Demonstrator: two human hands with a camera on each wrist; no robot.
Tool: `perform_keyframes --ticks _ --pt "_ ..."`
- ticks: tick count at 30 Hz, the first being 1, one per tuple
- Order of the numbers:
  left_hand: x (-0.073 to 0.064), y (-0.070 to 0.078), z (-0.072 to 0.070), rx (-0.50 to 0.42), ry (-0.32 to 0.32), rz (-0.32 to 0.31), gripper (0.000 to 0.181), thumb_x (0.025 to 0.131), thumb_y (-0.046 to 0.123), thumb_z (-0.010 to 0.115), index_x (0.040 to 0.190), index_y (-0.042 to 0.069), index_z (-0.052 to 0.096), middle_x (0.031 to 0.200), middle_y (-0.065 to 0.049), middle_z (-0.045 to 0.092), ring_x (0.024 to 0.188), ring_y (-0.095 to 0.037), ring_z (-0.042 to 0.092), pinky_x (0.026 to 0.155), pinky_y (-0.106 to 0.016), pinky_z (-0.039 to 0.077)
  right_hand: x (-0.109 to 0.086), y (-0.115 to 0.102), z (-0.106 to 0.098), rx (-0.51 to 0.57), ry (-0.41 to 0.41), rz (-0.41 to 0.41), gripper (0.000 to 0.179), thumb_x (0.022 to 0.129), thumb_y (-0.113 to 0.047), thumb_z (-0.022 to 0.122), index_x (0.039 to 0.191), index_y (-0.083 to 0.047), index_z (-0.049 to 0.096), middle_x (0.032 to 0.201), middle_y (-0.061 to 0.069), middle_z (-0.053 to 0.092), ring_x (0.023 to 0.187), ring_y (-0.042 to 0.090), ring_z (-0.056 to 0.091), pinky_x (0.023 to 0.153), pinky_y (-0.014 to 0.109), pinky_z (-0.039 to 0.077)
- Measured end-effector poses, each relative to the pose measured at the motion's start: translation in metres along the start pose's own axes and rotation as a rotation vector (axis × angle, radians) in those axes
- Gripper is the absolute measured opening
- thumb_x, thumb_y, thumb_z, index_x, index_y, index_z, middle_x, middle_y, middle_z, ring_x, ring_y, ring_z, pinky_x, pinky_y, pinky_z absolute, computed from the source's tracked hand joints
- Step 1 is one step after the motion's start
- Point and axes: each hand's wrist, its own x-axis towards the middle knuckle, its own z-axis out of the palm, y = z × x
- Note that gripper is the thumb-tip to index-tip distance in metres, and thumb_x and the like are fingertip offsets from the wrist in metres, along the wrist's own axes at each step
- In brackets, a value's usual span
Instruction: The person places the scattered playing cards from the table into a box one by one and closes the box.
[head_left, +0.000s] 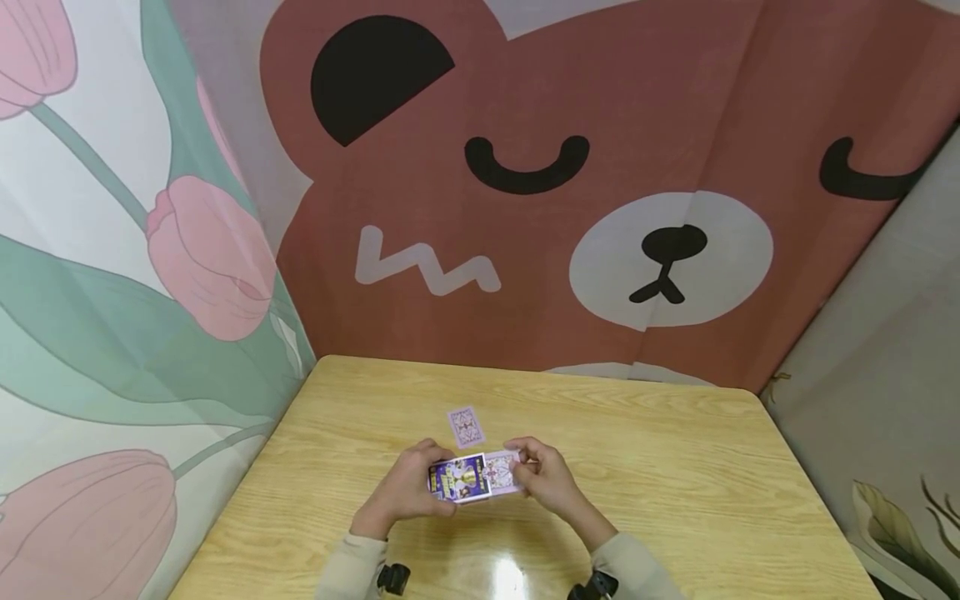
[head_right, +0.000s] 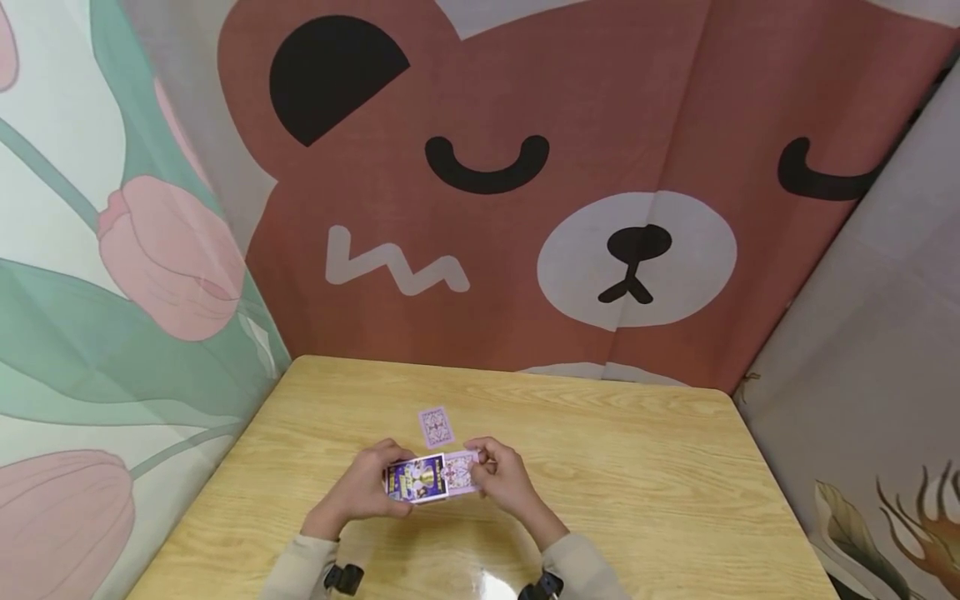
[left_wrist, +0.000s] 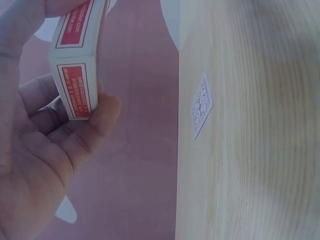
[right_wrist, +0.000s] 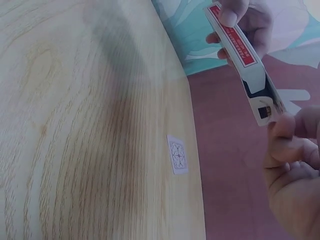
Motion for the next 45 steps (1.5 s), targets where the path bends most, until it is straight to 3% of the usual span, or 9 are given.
perform_keyframes --ticks 7,13,24,34,40,45 --pt "-0.002 0.000 -0.001 -0.003 0.003 -0.005 0.058 0.049 0.021 0.082 0.102 0.004 0.065 0.086 0.009 0.051 0.072 -0.008 0.050 0.064 -0.023 0.047 -0.001 0.011 -0.010 0.100 -0.015 0.029 0.033 0.083 0.014 0.047 0.115 0.014 0.050 0.085 0.026 0.054 0.055 0.019 0.055 0.047 0.021 0.040" --pt "-0.003 -0.001 -0.001 0.024 0.016 0.021 0.058 0.048 0.023 0.083 0.101 0.005 0.066 0.085 0.010 0.051 0.073 -0.008 0.050 0.066 -0.023 0.047 0.003 0.039 -0.014 0.168 -0.051 0.017 0.032 0.084 0.014 0.048 0.116 0.016 0.049 0.085 0.019 0.053 0.057 0.015 0.054 0.049 0.024 0.042" --pt "-0.002 0.000 -0.001 0.013 0.020 0.034 0.058 0.048 0.022 0.082 0.101 0.005 0.066 0.086 0.009 0.052 0.073 -0.008 0.050 0.065 -0.023 0.047 -0.001 0.007 0.002 0.151 -0.064 0.007 0.031 0.082 0.016 0.049 0.113 0.020 0.048 0.081 0.019 0.051 0.056 0.015 0.054 0.050 0.022 0.044" --pt "-0.001 -0.001 0.000 0.015 0.022 0.045 0.058 0.049 0.024 0.083 0.101 0.006 0.066 0.086 0.009 0.052 0.072 -0.007 0.050 0.064 -0.022 0.047 0.002 0.005 0.008 0.103 -0.091 -0.027 0.031 0.081 0.016 0.049 0.112 0.018 0.050 0.080 0.023 0.053 0.056 0.018 0.054 0.049 0.022 0.043" --pt "-0.002 -0.002 0.001 0.018 0.024 0.047 0.058 0.049 0.024 0.083 0.100 0.006 0.066 0.085 0.009 0.051 0.073 -0.007 0.050 0.065 -0.022 0.047 -0.001 0.007 0.001 0.116 -0.111 0.045 0.033 0.084 0.011 0.053 0.117 0.015 0.050 0.082 0.020 0.054 0.056 0.019 0.055 0.048 0.023 0.045" --pt "-0.003 -0.003 0.000 0.022 0.031 0.048 0.057 0.048 0.023 0.083 0.100 0.005 0.066 0.085 0.010 0.052 0.072 -0.007 0.050 0.065 -0.022 0.047 -0.003 0.007 0.000 0.109 -0.199 0.085 0.034 0.084 0.008 0.056 0.117 0.014 0.050 0.082 0.021 0.057 0.058 0.020 0.058 0.052 0.033 0.052"
